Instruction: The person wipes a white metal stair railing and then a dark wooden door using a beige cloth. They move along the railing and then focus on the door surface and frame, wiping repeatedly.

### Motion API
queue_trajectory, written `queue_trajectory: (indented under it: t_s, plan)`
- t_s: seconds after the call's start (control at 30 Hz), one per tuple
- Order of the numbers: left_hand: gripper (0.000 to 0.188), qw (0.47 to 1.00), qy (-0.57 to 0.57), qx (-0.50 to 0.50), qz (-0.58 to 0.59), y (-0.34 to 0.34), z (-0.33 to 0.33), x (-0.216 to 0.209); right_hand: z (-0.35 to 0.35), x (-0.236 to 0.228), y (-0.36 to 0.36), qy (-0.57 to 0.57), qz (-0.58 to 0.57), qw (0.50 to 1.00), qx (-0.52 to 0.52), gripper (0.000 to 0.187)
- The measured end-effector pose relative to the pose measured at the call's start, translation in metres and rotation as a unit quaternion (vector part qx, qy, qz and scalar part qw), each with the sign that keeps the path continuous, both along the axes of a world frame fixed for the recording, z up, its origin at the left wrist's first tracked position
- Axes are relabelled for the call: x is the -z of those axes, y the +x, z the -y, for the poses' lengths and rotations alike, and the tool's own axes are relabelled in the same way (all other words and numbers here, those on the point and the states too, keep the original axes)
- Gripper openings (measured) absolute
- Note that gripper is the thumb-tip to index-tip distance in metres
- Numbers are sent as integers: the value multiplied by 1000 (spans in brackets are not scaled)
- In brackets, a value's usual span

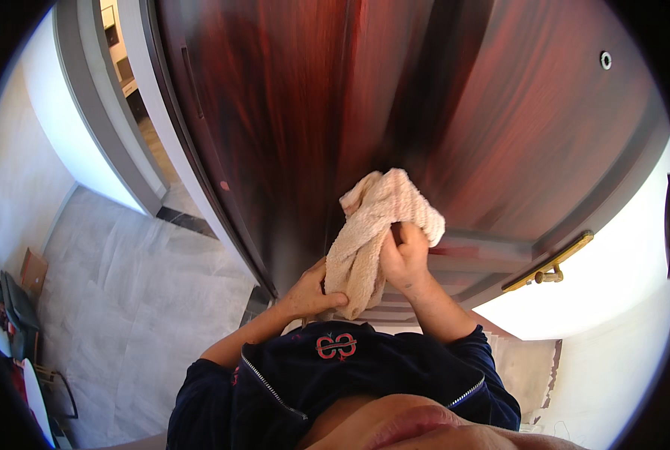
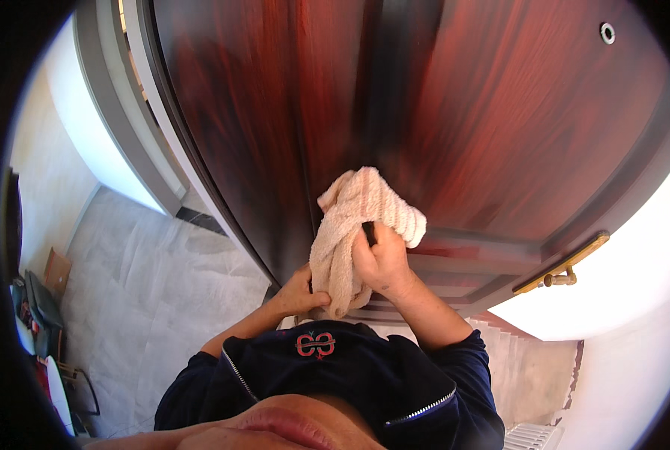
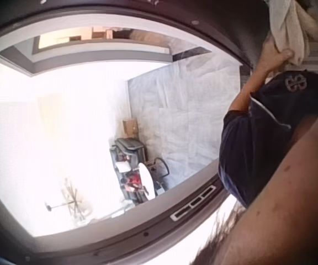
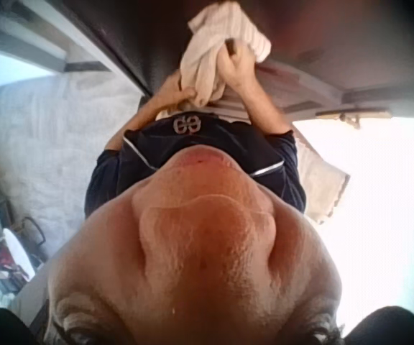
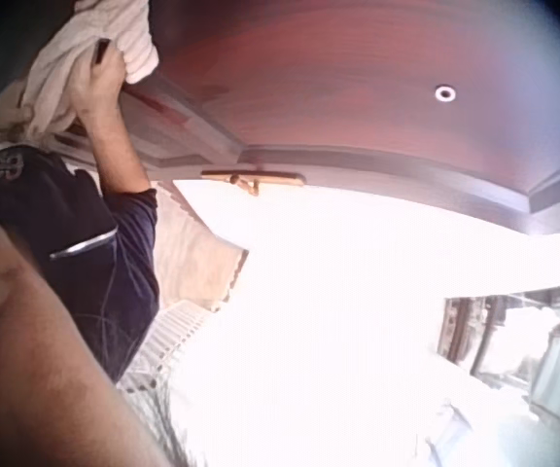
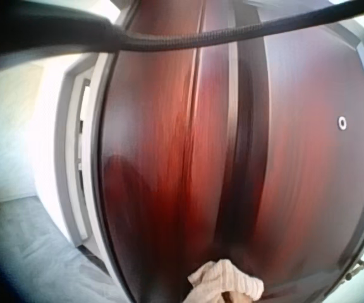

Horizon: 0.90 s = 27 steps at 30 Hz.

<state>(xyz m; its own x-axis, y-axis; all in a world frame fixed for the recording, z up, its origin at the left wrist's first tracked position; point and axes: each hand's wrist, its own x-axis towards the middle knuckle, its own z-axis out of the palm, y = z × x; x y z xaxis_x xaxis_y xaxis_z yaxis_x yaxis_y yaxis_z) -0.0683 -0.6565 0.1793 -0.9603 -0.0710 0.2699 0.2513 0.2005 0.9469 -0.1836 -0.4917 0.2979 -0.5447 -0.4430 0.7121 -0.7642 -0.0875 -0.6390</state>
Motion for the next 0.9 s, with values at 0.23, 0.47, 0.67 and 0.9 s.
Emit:
queue_trajectory:
  t_s: [0.23,0.47,0.67,0.9]
  plan:
    - [110,997,35,48,-50,-3,27,-18,12,-58,7,73,-129,984,102,31]
    - [98,993,-30,113,10,10,40,-31,19,-121,-1,91,-310,923,211,34]
    - [88,987,-53,148,16,15,51,-38,35,-194,-25,40,-524,792,311,43]
    - [81,979,10,205,-5,14,60,-50,28,-302,-47,-26,-617,700,359,29]
